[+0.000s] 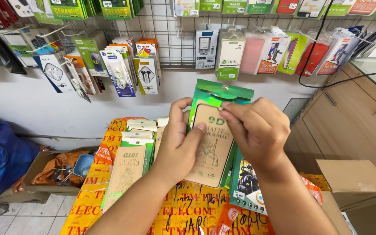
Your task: The person takes packaged phone screen protectors from a cardboard box and hangs them on a wall display rack, then arranges and opens other packaged screen protectors on the table, stacking them by type.
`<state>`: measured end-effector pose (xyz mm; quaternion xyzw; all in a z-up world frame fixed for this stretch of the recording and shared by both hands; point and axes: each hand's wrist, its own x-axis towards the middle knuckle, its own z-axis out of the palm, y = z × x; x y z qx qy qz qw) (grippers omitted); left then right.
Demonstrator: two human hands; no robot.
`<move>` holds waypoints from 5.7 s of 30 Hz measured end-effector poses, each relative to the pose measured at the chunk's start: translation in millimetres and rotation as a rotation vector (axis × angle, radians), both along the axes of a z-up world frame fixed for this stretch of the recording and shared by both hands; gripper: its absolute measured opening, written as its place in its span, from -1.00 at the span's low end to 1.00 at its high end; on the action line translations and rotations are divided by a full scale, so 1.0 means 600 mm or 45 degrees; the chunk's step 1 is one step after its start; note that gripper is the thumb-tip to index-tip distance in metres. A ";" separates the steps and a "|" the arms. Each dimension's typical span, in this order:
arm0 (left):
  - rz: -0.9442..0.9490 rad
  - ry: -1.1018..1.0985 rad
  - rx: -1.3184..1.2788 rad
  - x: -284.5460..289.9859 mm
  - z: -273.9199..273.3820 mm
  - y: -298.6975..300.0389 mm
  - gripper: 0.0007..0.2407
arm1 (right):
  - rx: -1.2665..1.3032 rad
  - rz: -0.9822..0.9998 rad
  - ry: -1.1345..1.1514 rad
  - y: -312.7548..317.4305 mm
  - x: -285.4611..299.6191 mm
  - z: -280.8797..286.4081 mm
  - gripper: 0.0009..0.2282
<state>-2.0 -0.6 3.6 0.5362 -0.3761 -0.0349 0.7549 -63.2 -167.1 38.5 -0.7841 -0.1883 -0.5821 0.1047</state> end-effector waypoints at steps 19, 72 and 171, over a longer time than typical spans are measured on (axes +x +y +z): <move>0.767 -0.167 1.478 0.114 -0.029 0.043 -0.35 | 1.032 0.168 1.524 0.055 0.127 -0.147 -0.44; 0.117 -0.663 1.079 -0.065 -0.025 -0.035 -0.06 | 0.463 -0.005 1.650 -0.119 0.037 -0.014 -0.69; -0.228 0.607 0.073 0.135 -0.051 0.030 -0.62 | 1.201 0.587 1.072 0.003 0.100 -0.087 -0.56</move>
